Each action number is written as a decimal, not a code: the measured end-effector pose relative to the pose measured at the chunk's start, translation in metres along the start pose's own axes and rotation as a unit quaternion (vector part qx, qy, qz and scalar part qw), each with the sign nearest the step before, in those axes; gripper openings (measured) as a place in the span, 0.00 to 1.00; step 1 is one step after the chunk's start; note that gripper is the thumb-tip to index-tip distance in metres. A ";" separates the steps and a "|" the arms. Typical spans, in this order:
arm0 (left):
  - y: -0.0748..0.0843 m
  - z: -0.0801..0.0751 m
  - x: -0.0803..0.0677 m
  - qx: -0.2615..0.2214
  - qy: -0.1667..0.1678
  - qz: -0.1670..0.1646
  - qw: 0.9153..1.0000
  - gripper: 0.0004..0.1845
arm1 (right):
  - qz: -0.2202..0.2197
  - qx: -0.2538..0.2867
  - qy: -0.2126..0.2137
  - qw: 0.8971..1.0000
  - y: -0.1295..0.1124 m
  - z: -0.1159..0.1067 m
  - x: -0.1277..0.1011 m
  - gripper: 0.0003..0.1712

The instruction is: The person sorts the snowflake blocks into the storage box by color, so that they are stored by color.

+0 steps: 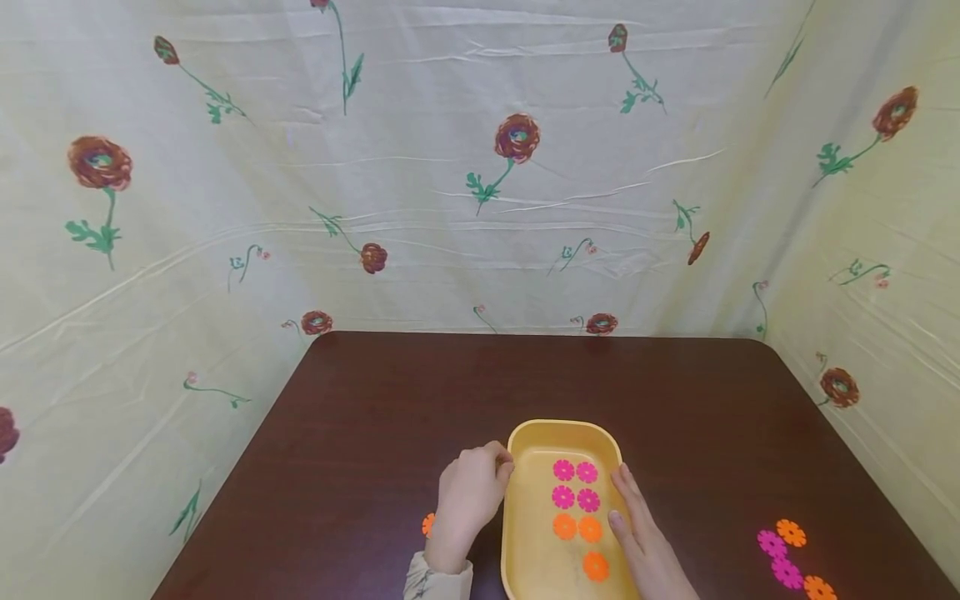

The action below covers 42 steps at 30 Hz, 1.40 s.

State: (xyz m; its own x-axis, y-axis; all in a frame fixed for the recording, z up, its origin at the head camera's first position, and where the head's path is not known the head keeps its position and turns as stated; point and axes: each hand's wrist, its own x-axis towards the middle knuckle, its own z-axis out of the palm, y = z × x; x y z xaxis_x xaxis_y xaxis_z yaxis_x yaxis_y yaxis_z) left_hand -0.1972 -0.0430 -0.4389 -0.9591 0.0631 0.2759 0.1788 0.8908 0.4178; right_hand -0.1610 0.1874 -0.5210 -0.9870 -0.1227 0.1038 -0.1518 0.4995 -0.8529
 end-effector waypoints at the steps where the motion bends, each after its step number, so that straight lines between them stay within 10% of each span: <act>1: -0.003 -0.001 -0.001 0.004 0.009 -0.001 1.000 0.02 | 0.000 0.000 0.001 1.000 0.000 0.000 0.000 0.31; 13: -0.027 0.008 -0.014 0.036 0.046 -0.003 0.998 0.04 | 0.001 -0.003 0.001 1.000 0.003 0.000 0.000 0.31; 42: -0.065 0.025 -0.056 0.104 -0.019 -0.131 0.986 0.25 | 0.002 -0.005 0.000 1.000 0.002 -0.001 0.000 0.31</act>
State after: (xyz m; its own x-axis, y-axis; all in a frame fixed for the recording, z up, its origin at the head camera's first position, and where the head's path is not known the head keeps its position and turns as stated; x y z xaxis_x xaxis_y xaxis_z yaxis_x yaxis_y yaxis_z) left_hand -0.1608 -0.0931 -0.5029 -0.9747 -0.1683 0.1471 -0.1216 0.9515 0.2828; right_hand -0.1610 0.1890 -0.5222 -0.9876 -0.1203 0.1005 -0.1483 0.5092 -0.8478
